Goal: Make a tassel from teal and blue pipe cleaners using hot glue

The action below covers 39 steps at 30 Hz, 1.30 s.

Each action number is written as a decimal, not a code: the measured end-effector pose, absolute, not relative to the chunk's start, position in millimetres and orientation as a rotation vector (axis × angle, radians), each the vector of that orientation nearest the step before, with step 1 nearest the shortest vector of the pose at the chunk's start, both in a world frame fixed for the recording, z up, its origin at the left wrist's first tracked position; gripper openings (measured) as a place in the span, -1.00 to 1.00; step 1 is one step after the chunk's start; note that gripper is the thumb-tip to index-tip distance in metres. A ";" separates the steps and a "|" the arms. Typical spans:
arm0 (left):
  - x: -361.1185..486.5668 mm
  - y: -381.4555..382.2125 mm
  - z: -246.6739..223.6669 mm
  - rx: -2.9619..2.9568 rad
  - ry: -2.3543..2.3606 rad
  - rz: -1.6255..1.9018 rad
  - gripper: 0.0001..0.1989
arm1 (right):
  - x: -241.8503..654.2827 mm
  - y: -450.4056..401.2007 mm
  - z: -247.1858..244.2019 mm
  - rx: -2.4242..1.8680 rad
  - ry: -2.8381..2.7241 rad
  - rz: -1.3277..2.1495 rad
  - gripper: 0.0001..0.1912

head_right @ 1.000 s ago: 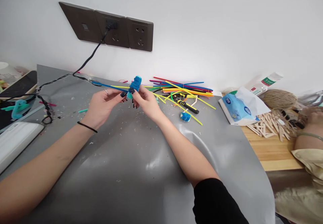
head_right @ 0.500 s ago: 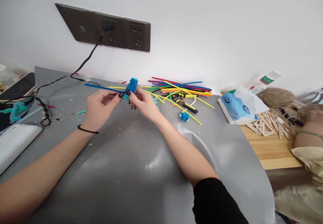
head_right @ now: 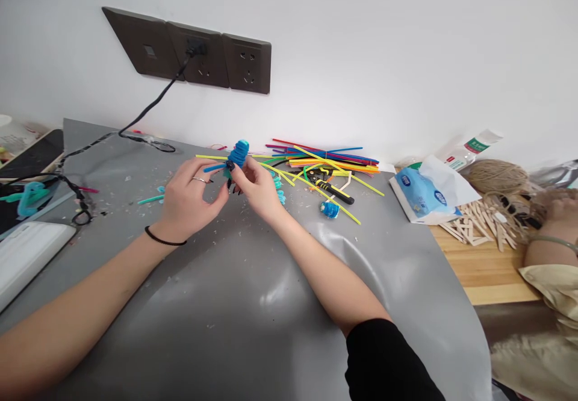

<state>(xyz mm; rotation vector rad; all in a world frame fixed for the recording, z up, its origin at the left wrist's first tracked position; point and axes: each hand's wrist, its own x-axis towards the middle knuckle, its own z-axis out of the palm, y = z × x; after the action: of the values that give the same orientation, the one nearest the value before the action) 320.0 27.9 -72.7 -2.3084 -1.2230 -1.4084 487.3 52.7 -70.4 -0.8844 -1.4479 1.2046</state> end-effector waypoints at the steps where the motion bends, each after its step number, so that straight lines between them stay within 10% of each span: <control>1: 320.5 27.0 -72.9 -2.314 -1.240 -1.403 -0.69 | 486.5 52.7 -70.7 -0.890 -1.440 1.213 -0.41; 39: 314.2 30.2 -71.3 -2.322 -1.339 -1.699 -0.81 | 487.9 49.0 -62.7 -0.752 -1.178 1.707 -0.52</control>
<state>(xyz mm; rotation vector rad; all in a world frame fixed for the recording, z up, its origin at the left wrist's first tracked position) 314.2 30.2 -71.3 -2.3220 -1.3385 -1.6993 487.9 49.0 -62.7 -0.7518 -1.1784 1.7067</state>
